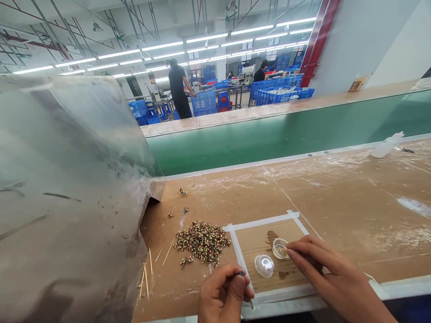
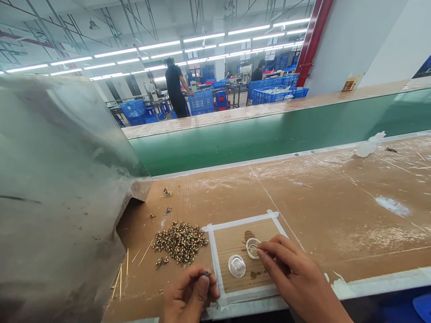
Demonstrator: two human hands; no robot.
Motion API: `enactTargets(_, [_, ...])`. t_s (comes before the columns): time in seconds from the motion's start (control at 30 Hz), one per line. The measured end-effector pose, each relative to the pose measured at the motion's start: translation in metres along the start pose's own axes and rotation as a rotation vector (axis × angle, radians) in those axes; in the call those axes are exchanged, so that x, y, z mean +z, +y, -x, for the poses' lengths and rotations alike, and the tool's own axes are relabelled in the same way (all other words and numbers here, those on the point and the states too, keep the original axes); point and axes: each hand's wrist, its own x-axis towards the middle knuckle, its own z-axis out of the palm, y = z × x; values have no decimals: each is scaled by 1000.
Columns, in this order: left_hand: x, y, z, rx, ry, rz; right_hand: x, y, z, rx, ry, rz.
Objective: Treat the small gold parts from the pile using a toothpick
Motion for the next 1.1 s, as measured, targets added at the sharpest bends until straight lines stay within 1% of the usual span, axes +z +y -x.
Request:
enactTargets(0.1, [5,-9,-5,129,-22,-62,3,-3,-3,16,18,-25])
enactTargets(0.23, [4,-12,-7,167,-39,-60,4,-4,-4,24,13,-19])
enactTargets(0.33, [1,-11,-6,133,-14,-46,4,-5,-3,32,-10,-16])
enactTargets(0.4, [-1,-10,-4,97,13,-26,4,-5,-3,27,-2,-14])
enactTargets(0.6, [2,-10,-1,45,60,46,-1,-6,2,30,-33,-28])
enactTargets(0.67, [4,-10,0,36,77,49,-2,-12,5,82,21,-20])
enactTargets(0.7, [5,-9,1,33,84,47,-1,-18,8,136,82,-20])
enactTargets(0.73, [5,-9,1,29,88,45,2,-25,11,205,155,-41])
enactTargets(0.8, [6,-8,2,24,76,41,13,-45,19,355,286,-191])
enactTargets(0.83, [5,-7,2,20,61,41,21,-56,23,416,312,-319])
enactTargets(0.9, [2,-6,2,10,28,22,40,-79,29,483,289,-602])
enactTargets(0.97, [-1,-4,2,18,0,-34,60,-95,33,475,247,-780])
enactTargets(1.0, [-3,-4,2,29,-12,-65,68,-100,34,455,240,-808])
enactTargets(1.1, [-8,-1,3,69,-32,-121,85,-104,33,372,267,-719])
